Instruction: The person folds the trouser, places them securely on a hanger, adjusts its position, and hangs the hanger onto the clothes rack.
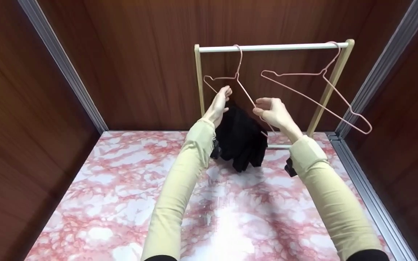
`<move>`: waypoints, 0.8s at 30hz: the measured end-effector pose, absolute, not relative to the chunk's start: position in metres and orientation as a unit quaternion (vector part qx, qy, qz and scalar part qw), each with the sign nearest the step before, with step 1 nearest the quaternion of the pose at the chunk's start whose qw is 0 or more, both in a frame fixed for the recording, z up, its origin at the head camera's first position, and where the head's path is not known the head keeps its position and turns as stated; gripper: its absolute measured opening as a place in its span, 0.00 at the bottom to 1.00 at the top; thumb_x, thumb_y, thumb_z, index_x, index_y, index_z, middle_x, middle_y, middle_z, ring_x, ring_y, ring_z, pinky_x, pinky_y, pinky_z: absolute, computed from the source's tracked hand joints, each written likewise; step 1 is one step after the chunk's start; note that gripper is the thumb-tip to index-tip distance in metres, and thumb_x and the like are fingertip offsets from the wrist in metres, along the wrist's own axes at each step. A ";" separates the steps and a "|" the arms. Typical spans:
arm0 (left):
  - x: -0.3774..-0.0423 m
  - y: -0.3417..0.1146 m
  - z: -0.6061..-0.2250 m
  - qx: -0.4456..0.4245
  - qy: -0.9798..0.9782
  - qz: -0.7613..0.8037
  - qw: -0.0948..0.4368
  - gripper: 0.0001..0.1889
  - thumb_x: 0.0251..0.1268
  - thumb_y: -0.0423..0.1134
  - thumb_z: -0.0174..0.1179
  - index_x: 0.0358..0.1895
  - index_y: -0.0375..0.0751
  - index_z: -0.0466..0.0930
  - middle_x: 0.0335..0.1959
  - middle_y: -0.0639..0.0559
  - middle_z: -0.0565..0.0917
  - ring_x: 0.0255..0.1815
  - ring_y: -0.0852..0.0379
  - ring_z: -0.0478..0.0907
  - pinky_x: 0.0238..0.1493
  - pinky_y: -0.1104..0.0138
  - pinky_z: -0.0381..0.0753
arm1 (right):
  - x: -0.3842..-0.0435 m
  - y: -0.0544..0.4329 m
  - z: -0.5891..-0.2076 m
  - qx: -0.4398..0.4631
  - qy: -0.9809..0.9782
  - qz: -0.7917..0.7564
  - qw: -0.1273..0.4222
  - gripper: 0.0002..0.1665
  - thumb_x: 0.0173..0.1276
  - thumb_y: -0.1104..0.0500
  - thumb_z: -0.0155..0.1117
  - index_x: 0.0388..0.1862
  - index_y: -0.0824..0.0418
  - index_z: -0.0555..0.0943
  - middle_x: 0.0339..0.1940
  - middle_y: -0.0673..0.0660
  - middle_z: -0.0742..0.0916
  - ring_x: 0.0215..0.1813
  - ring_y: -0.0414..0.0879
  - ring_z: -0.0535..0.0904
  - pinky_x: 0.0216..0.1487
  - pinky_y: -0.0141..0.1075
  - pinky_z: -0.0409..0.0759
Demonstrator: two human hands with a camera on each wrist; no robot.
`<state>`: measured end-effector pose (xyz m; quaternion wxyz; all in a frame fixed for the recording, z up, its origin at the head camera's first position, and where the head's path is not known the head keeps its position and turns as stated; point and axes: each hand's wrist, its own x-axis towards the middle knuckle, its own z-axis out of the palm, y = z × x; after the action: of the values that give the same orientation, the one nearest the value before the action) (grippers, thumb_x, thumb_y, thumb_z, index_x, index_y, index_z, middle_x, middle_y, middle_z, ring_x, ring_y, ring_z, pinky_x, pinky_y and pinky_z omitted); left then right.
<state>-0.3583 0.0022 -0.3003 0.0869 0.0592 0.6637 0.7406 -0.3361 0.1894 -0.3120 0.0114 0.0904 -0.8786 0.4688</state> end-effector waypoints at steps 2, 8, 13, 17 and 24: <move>-0.357 0.000 -0.302 0.063 0.672 0.733 0.081 0.30 0.83 0.46 0.29 0.79 0.34 0.53 0.82 0.44 0.57 0.84 0.47 0.50 0.82 0.49 0.50 | -0.336 0.191 -0.313 0.098 -0.878 0.468 0.012 0.30 0.73 0.62 0.56 0.71 0.73 0.69 0.68 0.69 0.79 0.67 0.58 0.78 0.57 0.32 0.80; -0.353 -0.010 -0.310 0.073 0.710 0.697 0.065 0.29 0.83 0.44 0.28 0.79 0.34 0.53 0.82 0.42 0.56 0.85 0.48 0.47 0.83 0.52 0.50 | -0.333 0.198 -0.318 0.111 -0.888 0.446 0.027 0.31 0.72 0.62 0.58 0.71 0.72 0.68 0.70 0.71 0.77 0.73 0.61 0.73 0.76 0.49 0.68; -0.348 -0.020 -0.317 0.078 0.778 0.622 0.036 0.28 0.83 0.44 0.30 0.79 0.37 0.55 0.82 0.45 0.57 0.84 0.52 0.49 0.83 0.65 0.49 | -0.327 0.206 -0.322 0.122 -0.903 0.409 0.049 0.32 0.73 0.61 0.58 0.72 0.71 0.68 0.72 0.71 0.75 0.75 0.61 0.71 0.78 0.51 0.64; -0.344 -0.028 -0.322 0.073 0.820 0.567 0.020 0.30 0.82 0.49 0.32 0.80 0.39 0.54 0.82 0.46 0.56 0.85 0.51 0.47 0.84 0.64 0.47 | -0.322 0.214 -0.325 0.131 -0.915 0.375 0.078 0.32 0.72 0.60 0.58 0.73 0.69 0.68 0.73 0.70 0.74 0.77 0.61 0.68 0.79 0.52 0.62; -0.332 -0.038 -0.336 0.051 0.862 0.504 -0.006 0.31 0.80 0.53 0.35 0.80 0.47 0.54 0.83 0.50 0.57 0.85 0.49 0.45 0.84 0.48 0.43 | -0.314 0.225 -0.339 0.130 -0.923 0.343 0.116 0.32 0.72 0.58 0.59 0.73 0.65 0.68 0.72 0.68 0.76 0.75 0.64 0.69 0.76 0.58 0.64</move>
<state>-0.3324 -0.0379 -0.3364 -0.0064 0.0512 0.8619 0.5044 -0.3145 0.2254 -0.3388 0.1155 0.1297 -0.9230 0.3434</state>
